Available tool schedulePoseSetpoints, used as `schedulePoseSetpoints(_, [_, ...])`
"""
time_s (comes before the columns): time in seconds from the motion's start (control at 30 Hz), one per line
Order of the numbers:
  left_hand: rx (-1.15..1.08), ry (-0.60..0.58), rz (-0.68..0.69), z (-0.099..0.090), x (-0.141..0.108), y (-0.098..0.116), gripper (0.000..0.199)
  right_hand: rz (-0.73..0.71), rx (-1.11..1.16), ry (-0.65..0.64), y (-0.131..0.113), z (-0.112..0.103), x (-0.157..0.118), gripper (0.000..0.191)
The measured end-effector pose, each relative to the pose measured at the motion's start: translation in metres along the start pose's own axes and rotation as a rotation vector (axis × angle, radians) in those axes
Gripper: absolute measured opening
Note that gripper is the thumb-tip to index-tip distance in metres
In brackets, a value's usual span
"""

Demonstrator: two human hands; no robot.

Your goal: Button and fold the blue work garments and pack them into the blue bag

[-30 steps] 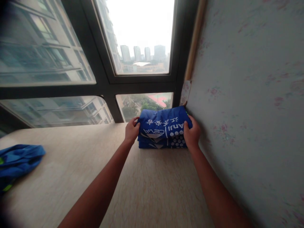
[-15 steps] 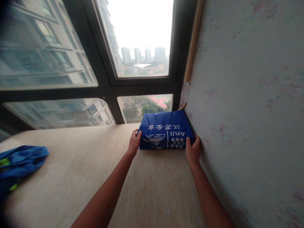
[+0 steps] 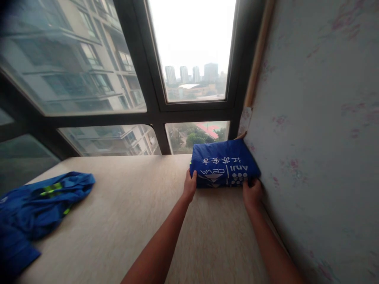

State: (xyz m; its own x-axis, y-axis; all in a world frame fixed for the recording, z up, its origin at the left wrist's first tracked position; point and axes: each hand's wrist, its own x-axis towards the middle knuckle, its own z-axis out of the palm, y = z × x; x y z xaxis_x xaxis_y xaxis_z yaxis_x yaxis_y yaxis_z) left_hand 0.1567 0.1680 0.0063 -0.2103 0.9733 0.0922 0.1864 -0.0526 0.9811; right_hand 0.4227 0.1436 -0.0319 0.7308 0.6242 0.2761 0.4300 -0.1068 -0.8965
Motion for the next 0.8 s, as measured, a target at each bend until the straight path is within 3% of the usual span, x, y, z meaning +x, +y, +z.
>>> schedulePoseSetpoints(0.13, [-0.051,-0.020,-0.002,-0.011,-0.013,-0.007,0.054,-0.074,-0.074,0.058,0.008,-0.004,-0.015,0.058])
schedulePoseSetpoints(0.2, [-0.086,-0.035,-0.025,-0.027,-0.027,-0.013,0.055,-0.096,-0.089,0.046,0.015,-0.010,-0.031,0.058])
schedulePoseSetpoints(0.27, [-0.128,-0.068,-0.049,-0.053,-0.048,-0.019,0.052,-0.159,-0.114,-0.049,0.024,-0.019,-0.049,0.057])
schedulePoseSetpoints(0.37, [-0.191,-0.090,-0.073,-0.108,-0.091,-0.029,0.045,-0.316,-0.205,-0.273,0.036,-0.037,-0.078,0.057])
schedulePoseSetpoints(0.43, [-0.208,-0.008,-0.082,-0.151,-0.127,-0.038,0.043,-0.393,-0.271,-0.377,0.042,-0.050,-0.094,0.056])
schedulePoseSetpoints(0.57, [-0.124,0.170,-0.100,-0.235,-0.195,-0.050,0.039,-0.479,-0.391,-0.458,0.050,-0.065,-0.105,0.058])
schedulePoseSetpoints(0.7, [0.461,0.105,-0.137,-0.317,-0.223,-0.049,0.031,-0.623,-0.437,-0.508,0.053,-0.062,-0.101,0.056])
schedulePoseSetpoints(0.8, [0.775,0.255,-0.181,-0.386,-0.213,-0.030,0.025,-0.681,-0.442,-0.518,0.056,-0.059,-0.099,0.051])
